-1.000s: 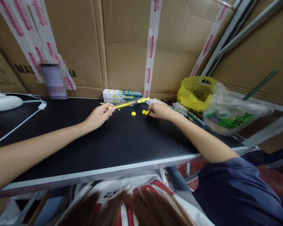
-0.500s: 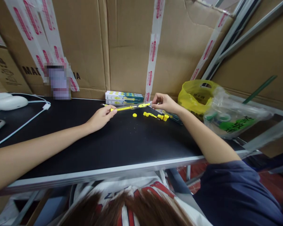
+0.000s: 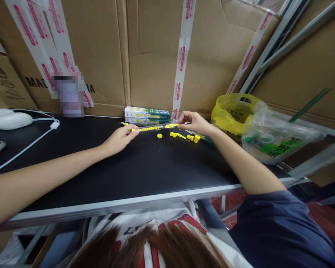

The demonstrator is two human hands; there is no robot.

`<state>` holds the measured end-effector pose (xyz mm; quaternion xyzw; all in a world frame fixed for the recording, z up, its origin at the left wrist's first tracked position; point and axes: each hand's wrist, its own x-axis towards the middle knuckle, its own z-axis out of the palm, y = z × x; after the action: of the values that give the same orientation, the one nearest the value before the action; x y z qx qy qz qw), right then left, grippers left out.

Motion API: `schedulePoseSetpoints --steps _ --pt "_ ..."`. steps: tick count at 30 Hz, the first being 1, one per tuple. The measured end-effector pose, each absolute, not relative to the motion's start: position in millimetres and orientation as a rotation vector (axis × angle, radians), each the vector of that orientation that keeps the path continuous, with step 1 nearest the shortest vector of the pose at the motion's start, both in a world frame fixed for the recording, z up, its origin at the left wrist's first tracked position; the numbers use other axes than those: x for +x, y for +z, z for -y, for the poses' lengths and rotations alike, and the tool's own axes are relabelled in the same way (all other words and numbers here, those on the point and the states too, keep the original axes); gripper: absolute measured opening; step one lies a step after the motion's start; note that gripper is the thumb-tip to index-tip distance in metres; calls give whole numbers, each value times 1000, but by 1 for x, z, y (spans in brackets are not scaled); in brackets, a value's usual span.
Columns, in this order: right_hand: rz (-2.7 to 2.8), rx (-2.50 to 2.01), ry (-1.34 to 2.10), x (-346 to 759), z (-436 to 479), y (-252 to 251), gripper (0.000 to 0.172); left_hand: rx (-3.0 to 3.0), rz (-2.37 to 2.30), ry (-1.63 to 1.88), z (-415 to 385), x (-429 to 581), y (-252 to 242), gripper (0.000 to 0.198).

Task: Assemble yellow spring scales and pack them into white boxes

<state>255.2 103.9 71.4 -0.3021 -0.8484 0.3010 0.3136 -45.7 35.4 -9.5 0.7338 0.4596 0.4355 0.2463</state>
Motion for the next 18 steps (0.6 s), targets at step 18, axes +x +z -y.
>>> schedulePoseSetpoints --steps 18 --pt "2087 -695 1052 246 -93 69 34 1850 -1208 1246 -43 -51 -16 34"
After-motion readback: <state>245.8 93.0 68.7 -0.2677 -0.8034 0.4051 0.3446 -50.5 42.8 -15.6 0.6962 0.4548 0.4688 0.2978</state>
